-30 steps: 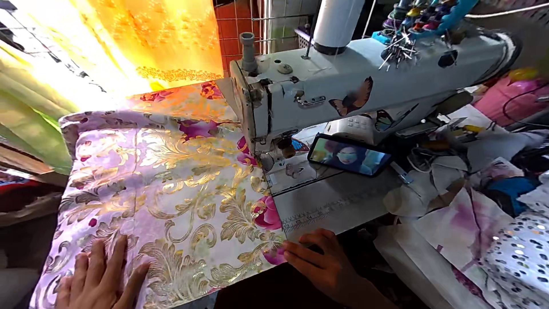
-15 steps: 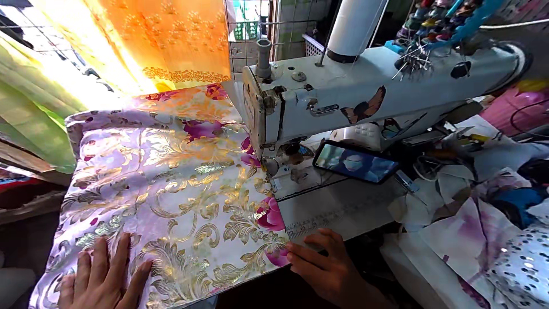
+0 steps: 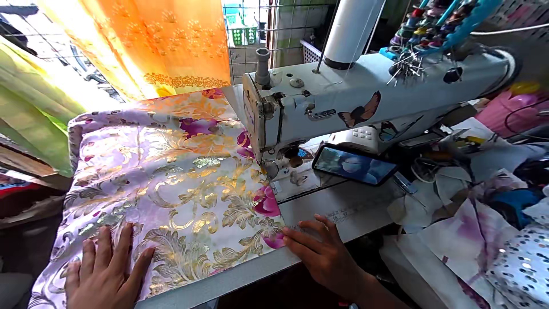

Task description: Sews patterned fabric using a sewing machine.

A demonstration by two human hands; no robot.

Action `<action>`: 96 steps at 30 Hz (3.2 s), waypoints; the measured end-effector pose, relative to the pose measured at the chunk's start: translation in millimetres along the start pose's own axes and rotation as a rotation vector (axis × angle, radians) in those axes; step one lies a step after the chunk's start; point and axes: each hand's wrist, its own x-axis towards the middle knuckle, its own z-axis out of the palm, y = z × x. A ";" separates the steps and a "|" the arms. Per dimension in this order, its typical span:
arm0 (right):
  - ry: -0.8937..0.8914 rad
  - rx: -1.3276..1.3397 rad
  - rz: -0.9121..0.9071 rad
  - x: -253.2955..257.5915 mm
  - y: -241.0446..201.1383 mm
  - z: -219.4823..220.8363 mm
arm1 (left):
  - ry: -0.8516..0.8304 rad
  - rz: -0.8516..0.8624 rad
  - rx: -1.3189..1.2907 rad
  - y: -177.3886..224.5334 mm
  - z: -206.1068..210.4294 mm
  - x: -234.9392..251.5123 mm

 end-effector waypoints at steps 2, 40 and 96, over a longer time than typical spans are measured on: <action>-0.013 -0.007 0.003 1.9 1.4 0.4 | 0.015 0.007 0.002 -0.5 1.4 4.3; -0.092 0.125 -0.035 50.7 35.4 1.2 | -0.029 0.725 -0.031 166.0 56.4 70.2; -0.122 -0.026 -0.013 82.2 51.6 18.5 | -0.177 0.859 -0.077 173.7 50.1 161.2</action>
